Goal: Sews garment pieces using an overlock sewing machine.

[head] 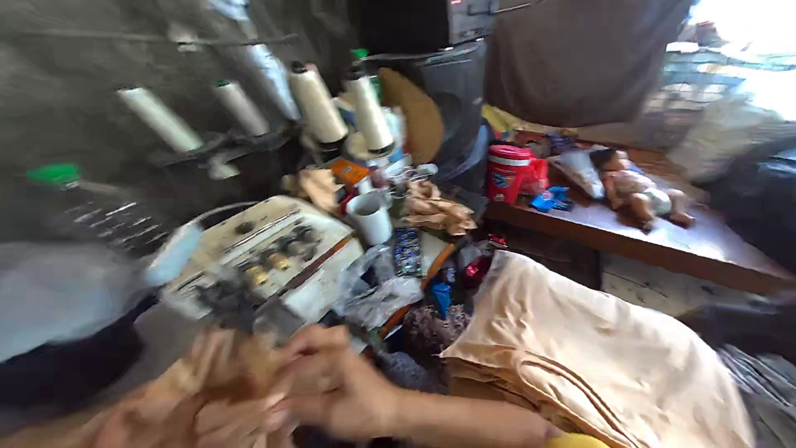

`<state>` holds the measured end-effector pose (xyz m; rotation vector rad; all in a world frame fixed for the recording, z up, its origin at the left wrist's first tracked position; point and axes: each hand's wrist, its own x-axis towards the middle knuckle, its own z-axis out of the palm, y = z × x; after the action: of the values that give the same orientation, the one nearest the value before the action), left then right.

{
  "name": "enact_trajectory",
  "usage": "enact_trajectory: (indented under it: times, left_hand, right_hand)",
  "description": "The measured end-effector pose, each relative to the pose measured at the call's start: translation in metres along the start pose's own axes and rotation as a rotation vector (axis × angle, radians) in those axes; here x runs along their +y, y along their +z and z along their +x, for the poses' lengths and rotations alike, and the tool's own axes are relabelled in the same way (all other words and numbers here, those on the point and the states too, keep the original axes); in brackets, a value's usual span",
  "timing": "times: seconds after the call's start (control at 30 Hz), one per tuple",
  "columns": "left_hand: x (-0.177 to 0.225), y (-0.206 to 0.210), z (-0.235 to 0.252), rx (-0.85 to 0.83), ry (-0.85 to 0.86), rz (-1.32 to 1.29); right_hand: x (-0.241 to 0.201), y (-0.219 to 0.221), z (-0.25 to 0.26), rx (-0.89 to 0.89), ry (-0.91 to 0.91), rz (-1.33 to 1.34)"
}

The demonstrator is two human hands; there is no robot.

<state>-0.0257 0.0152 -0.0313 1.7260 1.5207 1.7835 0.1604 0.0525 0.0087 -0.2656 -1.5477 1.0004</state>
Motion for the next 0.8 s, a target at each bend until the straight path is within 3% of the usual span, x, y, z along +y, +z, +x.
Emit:
enact_trajectory:
  times: [0.07,0.17,0.27,0.4,0.6,0.8]
  left_hand:
    - [-0.033,-0.027,-0.008,0.038,0.049,0.296]
    - [-0.015,-0.044,-0.007,0.005,0.071,0.689]
    - [-0.001,-0.054,0.002,-0.060,0.058,0.791]
    - [0.004,-0.063,0.014,-0.102,0.290,0.929]
    - [0.009,-0.067,0.034,-0.215,0.344,1.032]
    - [0.022,-0.093,0.081,-0.235,0.560,1.258]
  right_hand:
    - [0.007,-0.012,-0.027,-0.029,0.085,-0.044]
    - [0.024,-0.022,-0.062,-0.056,0.207,-0.127]
    - [0.031,-0.024,-0.072,-0.064,0.247,-0.157]
    - [0.028,-0.026,-0.065,-0.066,0.204,-0.193]
    - [0.059,-0.022,-0.075,-0.007,0.250,-0.266]
    - [0.098,0.003,-0.032,0.042,0.186,-0.312]
